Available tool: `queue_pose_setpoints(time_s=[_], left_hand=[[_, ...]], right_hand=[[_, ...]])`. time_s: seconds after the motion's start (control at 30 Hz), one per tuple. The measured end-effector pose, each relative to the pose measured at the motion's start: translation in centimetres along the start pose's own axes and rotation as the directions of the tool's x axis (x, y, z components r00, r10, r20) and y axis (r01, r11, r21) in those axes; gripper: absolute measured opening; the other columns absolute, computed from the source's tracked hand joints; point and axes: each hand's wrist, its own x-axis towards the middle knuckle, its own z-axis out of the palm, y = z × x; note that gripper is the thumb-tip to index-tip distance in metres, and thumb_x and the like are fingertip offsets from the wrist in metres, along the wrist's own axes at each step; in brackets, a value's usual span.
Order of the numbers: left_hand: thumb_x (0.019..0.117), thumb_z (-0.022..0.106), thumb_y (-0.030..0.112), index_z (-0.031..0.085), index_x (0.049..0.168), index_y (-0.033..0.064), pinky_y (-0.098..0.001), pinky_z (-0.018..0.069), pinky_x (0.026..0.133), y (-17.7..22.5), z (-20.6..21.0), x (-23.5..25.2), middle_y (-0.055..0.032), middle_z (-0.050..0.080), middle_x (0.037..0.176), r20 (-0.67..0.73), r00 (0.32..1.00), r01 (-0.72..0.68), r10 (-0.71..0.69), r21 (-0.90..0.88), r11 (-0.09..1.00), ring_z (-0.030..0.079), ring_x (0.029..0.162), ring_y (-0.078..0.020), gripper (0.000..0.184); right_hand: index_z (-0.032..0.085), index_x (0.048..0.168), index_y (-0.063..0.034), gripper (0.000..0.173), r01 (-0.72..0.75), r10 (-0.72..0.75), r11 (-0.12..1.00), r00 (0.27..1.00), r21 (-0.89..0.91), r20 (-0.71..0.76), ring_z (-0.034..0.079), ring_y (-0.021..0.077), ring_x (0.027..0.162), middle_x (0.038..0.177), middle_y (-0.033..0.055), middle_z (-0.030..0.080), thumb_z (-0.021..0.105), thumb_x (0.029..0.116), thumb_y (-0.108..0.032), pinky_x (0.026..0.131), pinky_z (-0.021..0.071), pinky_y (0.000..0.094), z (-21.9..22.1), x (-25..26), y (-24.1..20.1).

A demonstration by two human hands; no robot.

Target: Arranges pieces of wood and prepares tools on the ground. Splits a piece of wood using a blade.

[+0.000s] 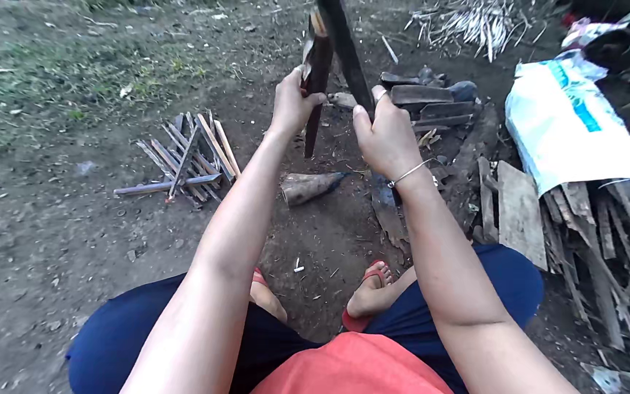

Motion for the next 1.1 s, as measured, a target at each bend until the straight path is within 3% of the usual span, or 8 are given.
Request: queue_pose_setpoints(time_s=[0.1,0.23,0.37,0.6,0.73,0.83,1.0,1.1], left_hand=[[0.0893,0.079,0.011,0.055,0.138,-0.0031,-0.0530,0.0515,0.103,-4.3,1.6,0.1,-0.0241,0.065,0.126,0.083,0.993,0.087,-0.087,-0.001,0.996,0.066,0.115,-0.0350,0.057],[0.0788,0.090,0.013,0.029,0.158,0.0022,-0.0614,0.0443,0.110,-11.6,3.4,-1.0,-0.0284,0.048,0.150,0.158,0.930,0.330,-0.333,0.044,0.943,0.052,0.135,-0.0450,0.101],[0.0763,0.092,0.013,0.025,0.161,0.0069,-0.0618,0.0415,0.112,-14.2,4.2,-1.0,-0.0265,0.041,0.157,0.161,0.908,0.383,-0.387,0.058,0.922,0.048,0.139,-0.0451,0.108],[0.0859,0.081,0.005,0.050,0.147,0.0025,-0.0531,0.0465,0.110,-16.4,8.4,1.1,-0.0226,0.057,0.145,0.144,0.932,0.351,-0.333,-0.124,0.928,0.058,0.131,-0.0365,0.069],[0.0840,0.084,0.007,0.047,0.151,0.0046,-0.0560,0.0438,0.113,-17.5,11.5,2.0,-0.0227,0.055,0.147,0.125,0.932,0.353,-0.340,-0.113,0.929,0.055,0.135,-0.0381,0.077],[0.0864,0.083,0.011,0.049,0.150,0.0053,-0.0580,0.0426,0.113,-17.9,12.8,2.9,-0.0234,0.056,0.145,0.122,0.921,0.379,-0.371,-0.048,0.924,0.055,0.134,-0.0393,0.072],[0.0990,0.068,0.014,0.057,0.137,-0.0005,-0.0606,0.0469,0.105,-17.4,13.1,4.2,-0.0279,0.064,0.129,0.049,0.919,0.391,-0.391,0.010,0.920,0.062,0.121,-0.0435,0.042],[0.0999,0.066,0.014,0.058,0.134,-0.0040,-0.0611,0.0476,0.105,-16.6,11.0,4.3,-0.0297,0.062,0.128,0.062,0.964,0.254,-0.257,0.052,0.966,0.062,0.120,-0.0449,0.039]], right_hand=[[0.050,0.144,-0.0041,0.043,-0.078,0.076,0.997,0.989,0.012,0.127,0.071,0.0394,0.094,0.102,0.0219,0.071,0.042,0.1100,-0.028,0.082,0.0554,0.0595,3.7,1.6,1.9],[0.043,0.153,-0.0062,0.048,-0.185,0.181,0.983,0.943,-0.010,0.280,0.068,0.0420,0.110,0.118,0.0245,0.070,0.038,0.1115,-0.029,0.092,0.0523,0.0616,7.0,3.7,2.8],[0.045,0.151,-0.0050,0.047,-0.188,0.186,0.982,0.912,-0.031,0.367,0.071,0.0394,0.101,0.114,0.0244,0.070,0.037,0.1121,-0.029,0.088,0.0549,0.0579,8.1,4.3,3.3],[0.046,0.149,-0.0034,0.047,-0.315,0.285,0.949,0.887,0.023,0.363,0.071,0.0395,0.088,0.106,0.0259,0.069,0.037,0.1125,-0.031,0.081,0.0568,0.0575,10.2,6.0,7.0],[0.046,0.150,-0.0039,0.047,-0.342,0.308,0.939,0.887,0.043,0.343,0.071,0.0363,0.080,0.102,0.0244,0.069,0.037,0.1125,-0.031,0.076,0.0573,0.0544,9.7,7.8,8.3],[0.046,0.149,-0.0057,0.048,-0.363,0.324,0.927,0.903,0.096,0.284,0.067,0.0356,0.065,0.092,0.0246,0.068,0.038,0.1116,-0.035,0.060,0.0558,0.0529,10.4,7.5,8.9],[0.047,0.148,-0.0039,0.046,-0.339,0.311,0.940,0.898,0.039,0.311,0.072,0.0382,0.084,0.101,0.0246,0.070,0.038,0.1127,-0.032,0.076,0.0575,0.0553,10.8,8.6,8.5],[0.050,0.146,-0.0029,0.046,-0.253,0.234,0.966,0.941,0.051,0.243,0.070,0.0445,0.097,0.106,0.0274,0.070,0.040,0.1121,-0.032,0.081,0.0547,0.0626,10.2,7.9,8.0]])
